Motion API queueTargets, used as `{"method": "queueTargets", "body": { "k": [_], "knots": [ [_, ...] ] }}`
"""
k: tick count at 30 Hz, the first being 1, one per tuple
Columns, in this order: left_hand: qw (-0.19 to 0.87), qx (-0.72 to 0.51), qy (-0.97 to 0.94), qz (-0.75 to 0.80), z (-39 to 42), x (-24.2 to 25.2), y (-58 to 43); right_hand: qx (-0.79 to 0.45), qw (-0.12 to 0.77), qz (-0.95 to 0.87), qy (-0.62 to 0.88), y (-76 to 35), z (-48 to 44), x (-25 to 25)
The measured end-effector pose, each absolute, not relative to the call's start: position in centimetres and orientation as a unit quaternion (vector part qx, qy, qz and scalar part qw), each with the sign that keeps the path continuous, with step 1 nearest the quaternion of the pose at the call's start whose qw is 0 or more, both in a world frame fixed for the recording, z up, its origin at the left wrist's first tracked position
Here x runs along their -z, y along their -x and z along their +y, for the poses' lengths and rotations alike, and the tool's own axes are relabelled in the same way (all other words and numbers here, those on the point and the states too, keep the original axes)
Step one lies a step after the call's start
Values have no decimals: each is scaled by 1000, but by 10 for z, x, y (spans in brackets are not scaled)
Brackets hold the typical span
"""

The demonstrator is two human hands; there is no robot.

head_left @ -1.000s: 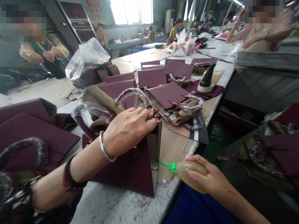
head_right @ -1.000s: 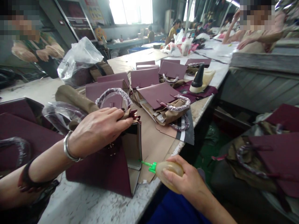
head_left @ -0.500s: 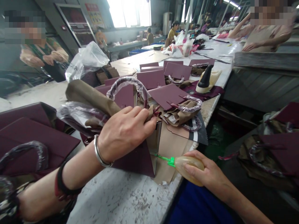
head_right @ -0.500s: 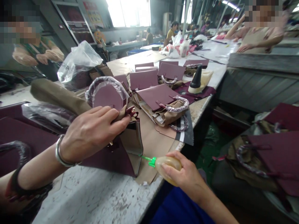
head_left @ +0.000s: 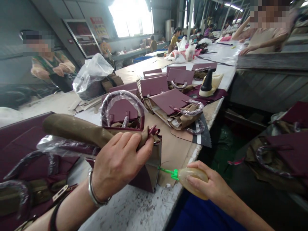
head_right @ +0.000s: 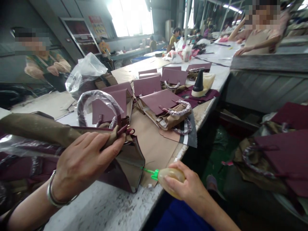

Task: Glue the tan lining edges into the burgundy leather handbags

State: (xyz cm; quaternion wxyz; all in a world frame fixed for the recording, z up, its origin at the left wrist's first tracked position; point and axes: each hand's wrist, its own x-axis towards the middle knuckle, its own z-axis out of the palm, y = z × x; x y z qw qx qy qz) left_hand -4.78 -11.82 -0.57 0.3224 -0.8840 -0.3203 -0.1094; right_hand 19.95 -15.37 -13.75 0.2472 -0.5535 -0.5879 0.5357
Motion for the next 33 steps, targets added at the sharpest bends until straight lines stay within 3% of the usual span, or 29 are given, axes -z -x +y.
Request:
{"method": "queueTargets", "body": {
  "k": [15,33],
  "knots": [
    [298,130,881,-344,-137,2,46,-456,261,-639,562,-188,-150,142],
    [281,130,882,-355,-146,3,47,-474,228,-646,554,-186,-154,140]
  ]
}}
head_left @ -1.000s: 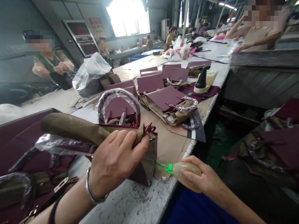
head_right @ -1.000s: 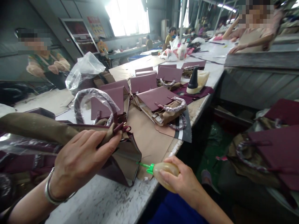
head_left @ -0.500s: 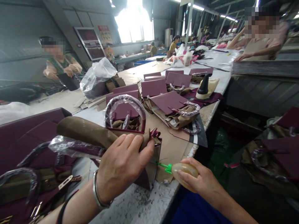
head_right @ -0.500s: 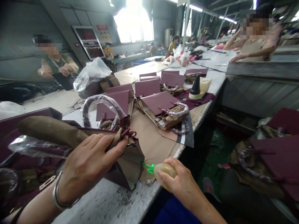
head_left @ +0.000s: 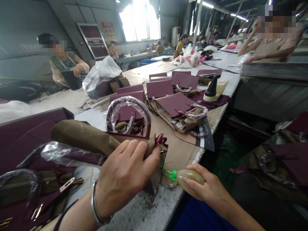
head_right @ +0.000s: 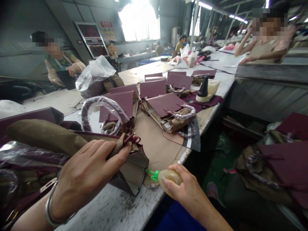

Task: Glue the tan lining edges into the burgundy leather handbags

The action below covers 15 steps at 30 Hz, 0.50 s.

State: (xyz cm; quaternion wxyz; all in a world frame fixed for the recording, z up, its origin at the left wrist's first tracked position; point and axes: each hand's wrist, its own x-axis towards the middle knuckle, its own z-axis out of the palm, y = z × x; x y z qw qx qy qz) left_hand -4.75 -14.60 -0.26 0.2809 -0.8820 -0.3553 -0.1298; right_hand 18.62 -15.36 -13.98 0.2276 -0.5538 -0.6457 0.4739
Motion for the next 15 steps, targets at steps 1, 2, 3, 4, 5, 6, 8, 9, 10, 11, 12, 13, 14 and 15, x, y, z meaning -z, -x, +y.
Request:
{"method": "queueTargets", "body": {
  "k": [1,2,3,4,5,6,8,9,10,11,12,13,14,15],
  "knots": [
    [278,128,882,-357,-148,2,48,-471,227,-648,554,-186,-154,140],
    [278,129,882,-358,-149,2,48,-469,226,-650,554,-186,-154,140],
    [279,131,882,-358,-151,1,48,-468,227,-650,553,-186,-154,141],
    [279,130,881,-359,-153,1,48,-468,226,-651,553,-186,-154,141],
    [278,128,881,-360,-155,0,49,-470,225,-651,553,-186,-154,142],
    [277,129,881,-361,-157,-1,49,-472,222,-650,552,-187,-155,142],
    [273,131,880,-366,-160,-2,50,-481,214,-652,546,-187,-157,142],
    [271,131,879,-369,-161,-2,50,-485,209,-653,543,-187,-159,141],
    [272,134,878,-371,-162,-2,51,-489,205,-654,540,-187,-160,141],
    [272,136,877,-372,-163,-3,51,-491,201,-655,538,-187,-161,141],
    [270,135,877,-374,-164,-3,51,-492,197,-657,537,-187,-162,141],
    [267,135,878,-374,-166,-3,52,-492,193,-658,536,-187,-163,141],
    [264,136,878,-374,-167,-3,52,-492,189,-659,537,-187,-163,141],
    [261,138,879,-375,-169,-3,53,-489,187,-660,538,-187,-162,141]
  ]
}}
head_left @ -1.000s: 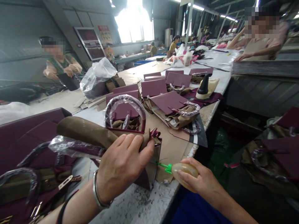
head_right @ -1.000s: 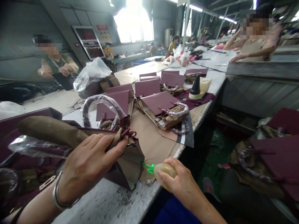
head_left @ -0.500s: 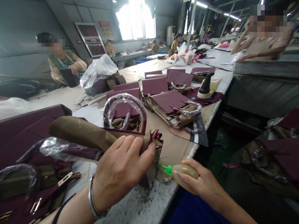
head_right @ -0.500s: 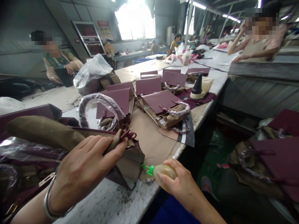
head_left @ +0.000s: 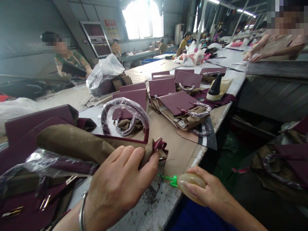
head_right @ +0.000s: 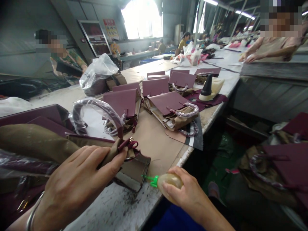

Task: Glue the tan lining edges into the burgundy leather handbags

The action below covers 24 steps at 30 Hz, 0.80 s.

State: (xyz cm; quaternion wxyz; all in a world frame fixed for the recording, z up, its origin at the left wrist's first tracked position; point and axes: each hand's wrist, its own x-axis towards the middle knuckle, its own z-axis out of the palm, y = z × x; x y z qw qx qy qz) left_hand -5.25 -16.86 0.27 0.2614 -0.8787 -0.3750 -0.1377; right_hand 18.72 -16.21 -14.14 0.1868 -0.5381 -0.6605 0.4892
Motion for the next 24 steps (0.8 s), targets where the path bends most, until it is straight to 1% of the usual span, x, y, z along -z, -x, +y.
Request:
{"method": "queueTargets", "body": {
  "k": [7,13,18,24],
  "knots": [
    [247,137,885,-370,-181,-4,58,-449,207,-666,559,-192,-155,140],
    [229,143,884,-380,-189,-2,63,-495,172,-650,551,-189,-161,137],
    [225,151,881,-387,-198,0,66,-504,157,-653,543,-187,-167,137],
    [215,171,872,-405,-205,8,69,-492,167,-658,545,-186,-165,135]
  ]
}}
